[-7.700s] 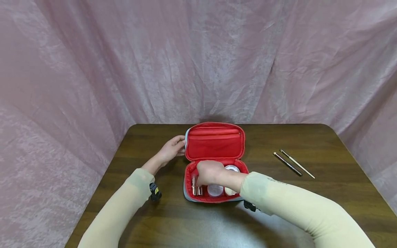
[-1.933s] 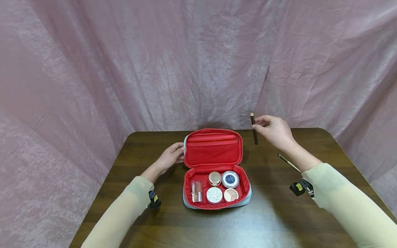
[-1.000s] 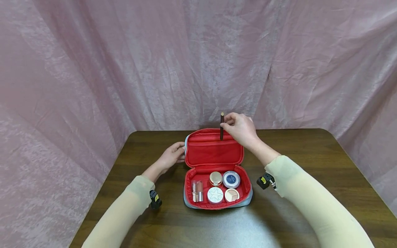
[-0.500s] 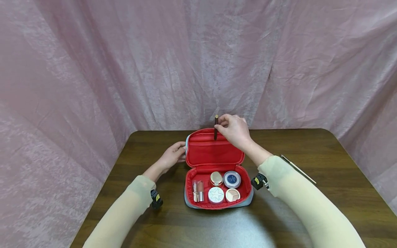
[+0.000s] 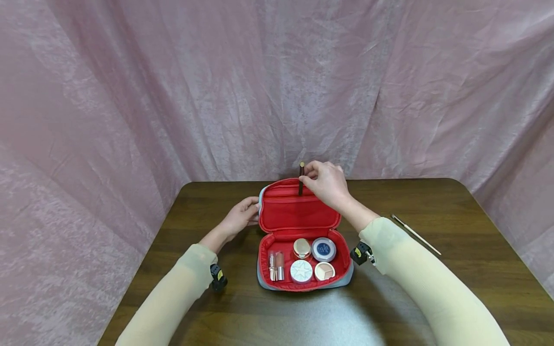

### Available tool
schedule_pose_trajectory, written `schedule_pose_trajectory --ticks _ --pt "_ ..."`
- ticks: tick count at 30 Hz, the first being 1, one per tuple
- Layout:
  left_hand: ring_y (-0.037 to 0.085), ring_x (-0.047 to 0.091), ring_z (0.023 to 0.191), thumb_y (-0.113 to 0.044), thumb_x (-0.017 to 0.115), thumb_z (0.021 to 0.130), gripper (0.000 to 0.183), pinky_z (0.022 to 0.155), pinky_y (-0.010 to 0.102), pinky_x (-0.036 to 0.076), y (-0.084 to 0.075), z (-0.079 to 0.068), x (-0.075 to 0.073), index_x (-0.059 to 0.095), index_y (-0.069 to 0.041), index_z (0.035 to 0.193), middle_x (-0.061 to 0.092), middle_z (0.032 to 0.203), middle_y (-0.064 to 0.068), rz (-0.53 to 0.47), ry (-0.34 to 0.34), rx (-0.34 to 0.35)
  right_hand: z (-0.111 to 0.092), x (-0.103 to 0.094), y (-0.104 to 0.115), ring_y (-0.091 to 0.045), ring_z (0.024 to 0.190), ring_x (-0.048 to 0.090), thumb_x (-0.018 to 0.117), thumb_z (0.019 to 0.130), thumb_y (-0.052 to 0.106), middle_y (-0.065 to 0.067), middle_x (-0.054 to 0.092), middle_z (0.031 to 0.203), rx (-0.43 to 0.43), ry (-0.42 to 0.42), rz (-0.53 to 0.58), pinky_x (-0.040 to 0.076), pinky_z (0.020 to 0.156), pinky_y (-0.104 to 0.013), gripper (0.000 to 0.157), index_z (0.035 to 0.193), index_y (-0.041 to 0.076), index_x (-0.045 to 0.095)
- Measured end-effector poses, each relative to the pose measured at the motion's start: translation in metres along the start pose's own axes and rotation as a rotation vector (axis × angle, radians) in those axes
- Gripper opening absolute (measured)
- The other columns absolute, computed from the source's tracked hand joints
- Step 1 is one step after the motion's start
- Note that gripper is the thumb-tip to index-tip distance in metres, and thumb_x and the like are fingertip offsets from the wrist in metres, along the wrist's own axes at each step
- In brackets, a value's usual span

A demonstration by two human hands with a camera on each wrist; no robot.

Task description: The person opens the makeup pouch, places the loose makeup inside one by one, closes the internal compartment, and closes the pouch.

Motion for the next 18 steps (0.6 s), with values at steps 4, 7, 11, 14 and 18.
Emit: schedule_pose_trajectory --ticks 4,7,11,14,18 --pt "0.016 0.069 0.088 -0.019 0.045 0.111 0.034 0.09 0.041 0.057 0.001 0.0 0.0 0.05 0.001 0.138 0.068 0.103 0.007 -0.007 -0.002 -0.001 0.0 0.005 0.002 -0.024 0.105 0.056 0.075 0.094 0.031 0.0 0.077 0.098 -0.003 0.039 -0.048 0.034 0.104 -0.048 0.023 0.108 0.013 0.072" --pt "0.016 0.069 0.088 -0.019 0.045 0.112 0.034 0.09 0.04 0.057 0.001 0.0 -0.001 0.05 0.0 0.139 0.069 0.104 0.007 -0.003 -0.007 -0.001 0.0 0.008 0.007 -0.022 0.1 0.055 0.076 0.094 0.03 0.002 0.077 0.097 -0.031 0.052 -0.101 0.037 0.098 -0.044 0.021 0.107 0.014 0.073" --pt "0.017 0.069 0.089 -0.02 0.045 0.112 0.035 0.091 0.042 0.056 0.002 0.0 -0.002 0.05 0.0 0.139 0.068 0.106 0.008 0.004 -0.013 -0.003 0.0 0.011 0.013 -0.02 0.092 0.054 0.076 0.093 0.028 0.005 0.077 0.094 -0.071 0.067 -0.166 0.041 0.09 -0.041 0.017 0.104 0.015 0.074" --pt "0.018 0.07 0.09 -0.021 0.045 0.112 0.036 0.093 0.045 0.055 0.002 0.0 -0.002 0.049 0.0 0.14 0.068 0.107 0.01 0.007 -0.009 -0.003 0.001 0.013 0.016 -0.02 0.089 0.053 0.077 0.093 0.027 0.005 0.076 0.091 -0.091 0.085 -0.211 0.043 0.087 -0.04 0.016 0.103 0.015 0.074" --pt "0.017 0.07 0.091 -0.021 0.044 0.112 0.036 0.095 0.048 0.054 0.001 0.001 -0.002 0.049 0.001 0.14 0.069 0.108 0.011 0.008 -0.005 -0.001 0.002 0.017 0.017 -0.021 0.089 0.055 0.078 0.092 0.026 0.004 0.074 0.087 -0.092 0.111 -0.252 0.045 0.083 -0.04 0.015 0.1 0.014 0.074"
Point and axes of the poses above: each hand's wrist, its own z-axis towards the middle knuckle, its own x-axis out of the palm, y = z × x, the point moved 9 cm from there along z, towards the middle knuckle
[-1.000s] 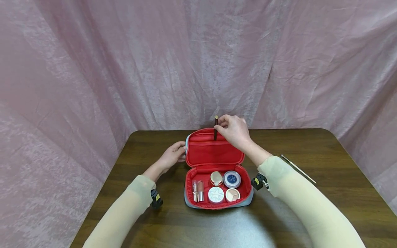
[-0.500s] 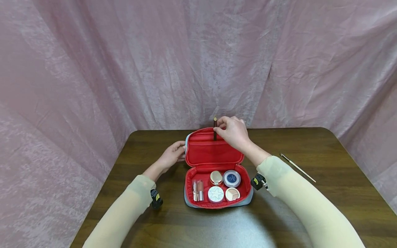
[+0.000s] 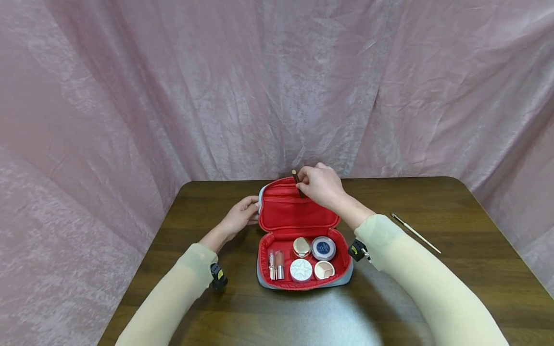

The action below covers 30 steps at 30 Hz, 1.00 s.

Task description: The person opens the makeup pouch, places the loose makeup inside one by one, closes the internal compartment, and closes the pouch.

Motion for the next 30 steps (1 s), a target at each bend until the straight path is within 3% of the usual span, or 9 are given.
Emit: schedule_pose_trajectory --ticks 6,11,16,22,30 --pt "0.017 0.071 0.09 -0.02 0.045 0.112 0.034 0.095 0.048 0.055 0.0 -0.001 0.0 0.05 -0.001 0.139 0.069 0.106 0.008 0.0 -0.008 -0.008 -0.002 0.01 -0.002 -0.023 0.09 0.058 0.077 0.089 0.024 0.003 0.072 0.087 0.038 0.089 -0.026 0.05 0.077 -0.04 0.013 0.096 0.013 0.075" --pt "0.016 0.071 0.09 -0.021 0.044 0.112 0.034 0.094 0.046 0.055 -0.001 -0.002 0.0 0.05 -0.001 0.139 0.07 0.106 0.008 0.016 -0.016 -0.012 -0.005 0.02 -0.004 -0.022 0.084 0.057 0.073 0.089 0.02 0.004 0.066 0.074 0.054 0.164 -0.056 0.049 0.072 -0.039 0.007 0.084 0.015 0.072" --pt "0.016 0.071 0.089 -0.021 0.045 0.112 0.035 0.095 0.047 0.055 -0.002 -0.003 -0.001 0.05 -0.002 0.14 0.07 0.105 0.008 0.02 -0.022 -0.019 -0.007 0.024 -0.001 -0.023 0.075 0.05 0.069 0.087 0.015 0.003 0.054 0.059 0.038 0.185 -0.084 0.039 0.063 -0.036 0.019 0.069 0.015 0.061" --pt "0.017 0.071 0.088 -0.022 0.046 0.111 0.036 0.096 0.051 0.053 -0.004 -0.003 0.0 0.05 -0.001 0.14 0.07 0.104 0.009 0.023 -0.023 -0.026 -0.006 0.028 0.002 -0.023 0.07 0.049 0.068 0.085 0.016 0.001 0.051 0.058 0.021 0.212 -0.159 0.037 0.059 -0.035 0.024 0.066 0.016 0.054" --pt "0.015 0.07 0.085 -0.018 0.047 0.111 0.034 0.09 0.042 0.057 -0.003 -0.002 0.002 0.051 0.0 0.139 0.071 0.101 0.005 0.018 -0.023 -0.024 -0.007 0.038 0.006 -0.03 0.089 0.059 0.065 0.09 0.021 0.001 0.057 0.066 0.009 0.28 -0.274 0.049 0.081 -0.045 0.019 0.073 0.017 0.059"
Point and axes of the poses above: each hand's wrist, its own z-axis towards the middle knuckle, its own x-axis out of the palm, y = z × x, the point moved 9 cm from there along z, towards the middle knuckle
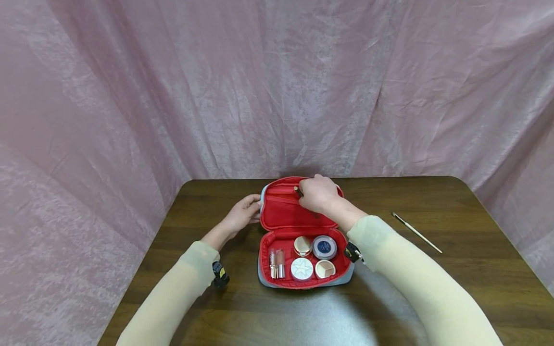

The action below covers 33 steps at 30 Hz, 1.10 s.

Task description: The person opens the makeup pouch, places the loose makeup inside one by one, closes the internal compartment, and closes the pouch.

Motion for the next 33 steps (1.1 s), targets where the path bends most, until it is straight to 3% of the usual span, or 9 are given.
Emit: schedule_pose_trajectory --ticks 9,16,26,33 --pt "0.014 0.07 0.085 -0.018 0.046 0.111 0.034 0.091 0.044 0.056 -0.002 0.0 0.001 0.05 0.001 0.139 0.071 0.103 0.006 0.001 -0.003 0.013 -0.004 0.007 0.002 -0.029 0.093 0.057 0.062 0.092 0.017 0.003 0.057 0.061 -0.022 0.035 -0.003 0.048 0.081 -0.045 0.027 0.065 0.019 0.061" --pt "0.013 0.069 0.084 -0.018 0.045 0.111 0.034 0.091 0.043 0.056 -0.001 0.0 -0.001 0.05 0.002 0.139 0.07 0.102 0.006 -0.002 -0.018 -0.005 -0.007 -0.001 0.005 -0.03 0.089 0.057 0.06 0.095 0.012 0.003 0.06 0.065 -0.058 -0.042 0.005 0.049 0.079 -0.045 0.028 0.068 0.02 0.064" --pt "0.014 0.069 0.084 -0.018 0.046 0.111 0.035 0.089 0.042 0.057 -0.003 -0.005 -0.001 0.05 0.001 0.139 0.069 0.103 0.008 0.013 -0.028 -0.011 -0.012 -0.009 0.009 -0.027 0.09 0.058 0.065 0.097 0.015 0.001 0.075 0.093 -0.089 -0.055 0.06 0.049 0.08 -0.042 0.014 0.096 0.017 0.078" --pt "0.015 0.069 0.085 -0.018 0.046 0.111 0.034 0.088 0.04 0.058 0.002 -0.008 -0.002 0.05 0.001 0.139 0.069 0.106 0.01 0.002 -0.047 -0.032 -0.012 -0.004 0.011 -0.027 0.086 0.058 0.061 0.095 0.011 0.003 0.065 0.069 -0.084 -0.07 0.057 0.05 0.074 -0.042 0.022 0.075 0.018 0.069"
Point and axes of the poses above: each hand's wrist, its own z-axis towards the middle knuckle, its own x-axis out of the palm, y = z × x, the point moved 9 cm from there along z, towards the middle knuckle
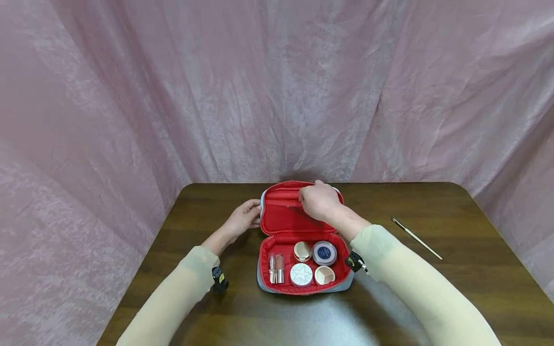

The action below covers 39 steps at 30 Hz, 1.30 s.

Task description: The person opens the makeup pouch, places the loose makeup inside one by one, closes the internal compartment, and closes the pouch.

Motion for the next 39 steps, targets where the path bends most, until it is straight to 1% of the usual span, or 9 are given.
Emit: schedule_pose_trajectory --ticks 6,9,12,15,19,23,27,33,39 --pt "0.018 0.068 0.087 -0.018 0.047 0.111 0.036 0.09 0.044 0.057 0.005 -0.001 0.006 0.049 0.002 0.14 0.069 0.107 0.012 0.003 0.005 0.003 -0.004 0.011 0.004 -0.028 0.093 0.058 0.061 0.092 0.007 0.003 0.068 0.076 0.033 0.022 0.021 0.051 0.078 -0.043 0.019 0.082 0.019 0.072" --pt "0.019 0.068 0.087 -0.018 0.047 0.111 0.036 0.092 0.047 0.056 0.008 -0.002 0.009 0.049 0.003 0.14 0.07 0.107 0.012 0.018 0.012 0.0 -0.005 0.016 0.008 -0.028 0.087 0.058 0.061 0.091 0.003 0.002 0.065 0.071 0.053 0.049 0.02 0.051 0.072 -0.043 0.021 0.078 0.017 0.07" --pt "0.019 0.068 0.085 -0.018 0.047 0.11 0.035 0.092 0.047 0.057 0.008 -0.002 0.011 0.051 0.002 0.139 0.07 0.106 0.012 0.029 -0.001 0.005 -0.004 0.019 0.01 -0.024 0.077 0.059 0.062 0.091 0.004 0.001 0.06 0.067 0.092 0.089 0.03 0.05 0.065 -0.041 0.021 0.074 0.017 0.062" --pt "0.018 0.068 0.084 -0.017 0.047 0.11 0.034 0.09 0.045 0.057 0.007 -0.001 0.011 0.052 0.001 0.139 0.07 0.106 0.012 0.033 -0.007 0.008 -0.002 0.022 0.011 -0.021 0.073 0.06 0.063 0.094 0.007 0.0 0.062 0.074 0.14 0.118 0.034 0.052 0.061 -0.042 0.018 0.079 0.018 0.06" --pt "0.016 0.068 0.083 -0.017 0.047 0.11 0.034 0.089 0.044 0.058 0.007 0.001 0.012 0.052 0.002 0.138 0.07 0.106 0.011 0.027 -0.007 0.008 0.0 0.022 0.011 -0.02 0.078 0.065 0.067 0.096 0.016 -0.002 0.068 0.085 0.18 0.121 0.034 0.056 0.062 -0.046 0.012 0.084 0.018 0.064" --pt "0.017 0.067 0.083 -0.017 0.047 0.11 0.034 0.09 0.047 0.057 0.004 0.002 0.011 0.052 0.002 0.138 0.069 0.106 0.011 0.028 -0.013 0.015 0.001 0.02 0.012 -0.022 0.08 0.067 0.07 0.095 0.023 -0.002 0.069 0.084 0.186 0.109 0.037 0.056 0.061 -0.047 0.013 0.085 0.018 0.063" --pt "0.017 0.066 0.084 -0.017 0.047 0.11 0.035 0.092 0.049 0.056 0.0 0.006 0.01 0.051 0.003 0.139 0.068 0.109 0.014 0.032 -0.013 0.023 0.003 0.016 0.009 -0.019 0.077 0.065 0.067 0.096 0.019 0.0 0.065 0.08 0.193 0.122 0.059 0.054 0.059 -0.044 0.013 0.084 0.019 0.061" --pt "0.018 0.068 0.086 -0.018 0.048 0.11 0.034 0.093 0.05 0.056 -0.004 0.011 0.009 0.052 0.0 0.139 0.068 0.112 0.013 0.039 -0.012 0.015 0.006 0.012 0.003 -0.017 0.079 0.062 0.059 0.098 0.01 0.0 0.067 0.09 0.2 0.132 0.077 0.055 0.063 -0.043 0.012 0.091 0.019 0.063" --pt "0.019 0.069 0.089 -0.018 0.047 0.11 0.035 0.093 0.05 0.056 0.0 0.011 0.011 0.051 0.0 0.14 0.068 0.113 0.013 0.051 -0.019 -0.007 0.003 0.016 0.002 -0.018 0.078 0.062 0.058 0.098 0.009 0.0 0.068 0.09 0.18 0.138 0.071 0.054 0.063 -0.041 0.012 0.095 0.018 0.064"
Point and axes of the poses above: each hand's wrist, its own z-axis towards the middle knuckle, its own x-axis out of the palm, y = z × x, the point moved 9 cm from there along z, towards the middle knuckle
